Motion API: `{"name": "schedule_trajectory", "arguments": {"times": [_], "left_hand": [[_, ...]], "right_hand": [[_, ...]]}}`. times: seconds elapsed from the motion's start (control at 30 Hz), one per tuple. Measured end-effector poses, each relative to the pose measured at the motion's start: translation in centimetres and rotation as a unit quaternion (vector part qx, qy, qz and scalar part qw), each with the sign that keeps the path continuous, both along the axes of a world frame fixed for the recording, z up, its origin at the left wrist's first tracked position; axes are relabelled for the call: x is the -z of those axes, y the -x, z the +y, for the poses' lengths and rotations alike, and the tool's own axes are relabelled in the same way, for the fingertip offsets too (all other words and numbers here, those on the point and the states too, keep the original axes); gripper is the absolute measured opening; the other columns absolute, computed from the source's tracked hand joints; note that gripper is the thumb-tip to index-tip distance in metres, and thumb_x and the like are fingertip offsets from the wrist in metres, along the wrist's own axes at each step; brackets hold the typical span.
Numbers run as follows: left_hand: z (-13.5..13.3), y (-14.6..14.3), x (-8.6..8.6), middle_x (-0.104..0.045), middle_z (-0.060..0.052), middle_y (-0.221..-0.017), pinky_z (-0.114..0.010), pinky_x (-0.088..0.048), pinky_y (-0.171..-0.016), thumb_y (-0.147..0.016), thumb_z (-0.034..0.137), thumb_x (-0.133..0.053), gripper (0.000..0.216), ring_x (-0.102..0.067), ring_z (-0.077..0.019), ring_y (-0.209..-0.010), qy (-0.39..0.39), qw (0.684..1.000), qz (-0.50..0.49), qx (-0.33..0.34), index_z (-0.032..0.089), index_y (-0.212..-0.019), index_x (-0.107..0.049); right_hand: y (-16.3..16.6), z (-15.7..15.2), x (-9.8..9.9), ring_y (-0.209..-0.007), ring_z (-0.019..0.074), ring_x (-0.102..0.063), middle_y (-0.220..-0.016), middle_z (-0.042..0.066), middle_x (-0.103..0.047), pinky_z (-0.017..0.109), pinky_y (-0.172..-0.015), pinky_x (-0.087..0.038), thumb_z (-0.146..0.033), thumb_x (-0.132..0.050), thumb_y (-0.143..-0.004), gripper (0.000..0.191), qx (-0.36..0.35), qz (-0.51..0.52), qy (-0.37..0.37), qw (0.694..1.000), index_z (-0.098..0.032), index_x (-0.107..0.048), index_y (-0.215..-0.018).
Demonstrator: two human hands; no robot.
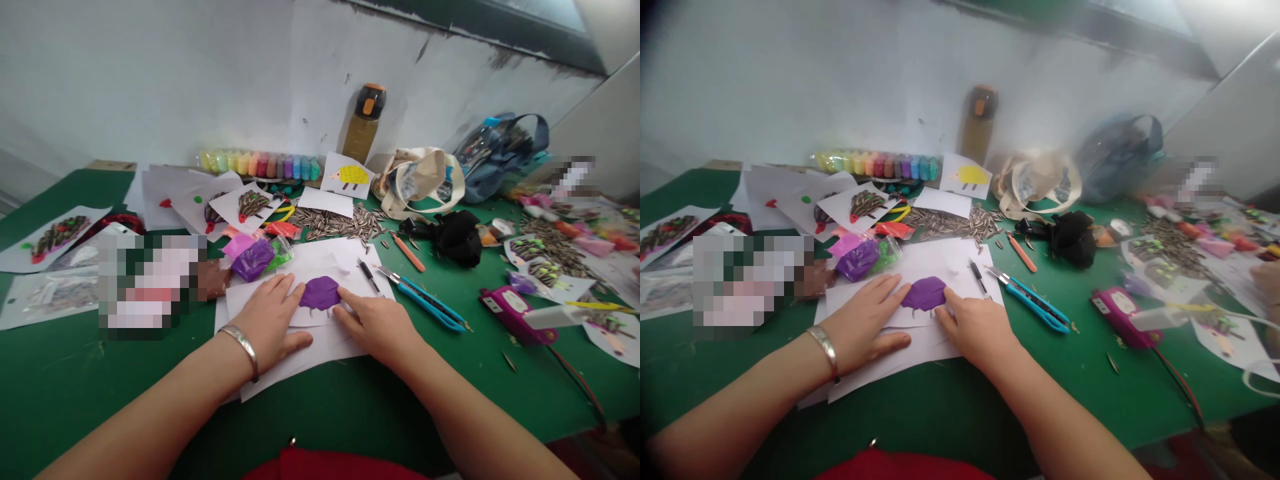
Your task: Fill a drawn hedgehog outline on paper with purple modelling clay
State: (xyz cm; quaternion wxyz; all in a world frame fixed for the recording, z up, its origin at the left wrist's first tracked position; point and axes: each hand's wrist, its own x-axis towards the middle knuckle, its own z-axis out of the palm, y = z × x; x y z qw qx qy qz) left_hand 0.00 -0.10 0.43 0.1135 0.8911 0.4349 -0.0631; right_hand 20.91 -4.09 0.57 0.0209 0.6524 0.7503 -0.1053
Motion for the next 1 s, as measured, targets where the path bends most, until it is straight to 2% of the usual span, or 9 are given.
{"name": "schedule_trajectory", "arguments": {"times": [0.1,0.27,0.33,0.43,0.57,0.7,0.83,1.0], "left_hand": [[0.0,0.0,0.0,-0.033,-0.022,-0.149,-0.047,-0.024,-0.112,-0.078,0.054,-0.060,0.080,-0.027,-0.0365,-0.139,0.003,1.000,-0.005,-0.002,0.008,-0.141,-0.040],[0.1,0.0,0.0,-0.033,-0.022,-0.150,-0.049,-0.024,-0.112,-0.079,0.053,-0.060,0.080,-0.027,-0.0370,-0.139,0.010,1.000,-0.013,-0.005,0.008,-0.141,-0.040],[0.0,0.1,0.0,-0.032,-0.022,-0.150,-0.048,-0.024,-0.112,-0.079,0.053,-0.060,0.080,-0.026,-0.0370,-0.139,0.013,1.000,-0.013,-0.006,0.007,-0.141,-0.039],[0.0,0.1,0.0,-0.034,-0.022,-0.149,-0.048,-0.024,-0.112,-0.078,0.054,-0.060,0.080,-0.027,-0.0367,-0.138,0.011,1.000,-0.016,-0.008,0.007,-0.141,-0.040],[0.1,0.0,0.0,-0.033,-0.022,-0.149,-0.049,-0.024,-0.112,-0.079,0.054,-0.060,0.080,-0.027,-0.0370,-0.138,0.015,1.000,-0.010,-0.005,0.006,-0.141,-0.040],[0.2,0.0,0.0,-0.033,-0.023,-0.149,-0.049,-0.023,-0.112,-0.078,0.052,-0.062,0.080,-0.026,-0.0378,-0.139,0.022,1.000,-0.018,-0.011,0.006,-0.140,-0.040],[0.2,0.1,0.0,-0.032,-0.022,-0.150,-0.049,-0.023,-0.113,-0.078,0.052,-0.061,0.080,-0.025,-0.0375,-0.139,0.022,1.000,-0.020,-0.010,0.007,-0.140,-0.040],[0.1,0.2,0.2,-0.033,-0.024,-0.149,-0.051,-0.025,-0.111,-0.079,0.054,-0.058,0.079,-0.027,-0.0382,-0.138,0.007,1.000,-0.031,-0.001,0.007,-0.140,-0.040]], "right_hand": [[-0.7,0.3,0.3,-0.075,0.0223,-0.067,-0.085,0.004,-0.074,0.029,-0.061,-0.041,-0.050,-0.038,-0.092,0.046,0.006,0.061,0.000,0.998,-0.028,-0.058,-0.127],[-2.0,1.0,0.8,-0.064,0.0158,-0.062,-0.070,0.000,-0.070,0.024,-0.057,-0.039,-0.047,-0.042,-0.091,0.042,0.065,0.197,0.000,0.978,-0.027,-0.064,-0.121],[-2.1,1.0,0.9,-0.066,0.0163,-0.062,-0.073,-0.001,-0.071,0.024,-0.057,-0.039,-0.045,-0.044,-0.091,0.041,0.055,0.181,0.002,0.982,-0.030,-0.062,-0.124],[-1.5,0.9,0.7,-0.076,0.0191,-0.066,-0.089,0.000,-0.074,0.027,-0.061,-0.040,-0.041,-0.043,-0.091,0.043,0.003,0.118,-0.004,0.993,-0.033,-0.055,-0.131],[-0.6,0.6,0.3,-0.088,0.0225,-0.067,-0.104,0.004,-0.072,0.029,-0.066,-0.042,-0.042,-0.038,-0.093,0.043,-0.022,0.052,-0.013,0.998,-0.030,-0.054,-0.131],[-0.2,0.7,0.1,-0.086,0.0231,-0.068,-0.102,0.004,-0.073,0.029,-0.064,-0.041,-0.043,-0.036,-0.094,0.043,-0.015,0.022,-0.013,1.000,-0.029,-0.056,-0.129],[-0.6,0.8,0.3,-0.081,0.0218,-0.067,-0.096,0.004,-0.074,0.028,-0.062,-0.039,-0.042,-0.038,-0.093,0.042,-0.006,0.035,-0.015,0.999,-0.029,-0.058,-0.128],[-1.9,1.2,0.7,-0.068,0.0158,-0.062,-0.078,0.000,-0.072,0.024,-0.059,-0.039,-0.044,-0.044,-0.091,0.042,0.036,0.165,0.006,0.986,-0.029,-0.060,-0.126]]}}
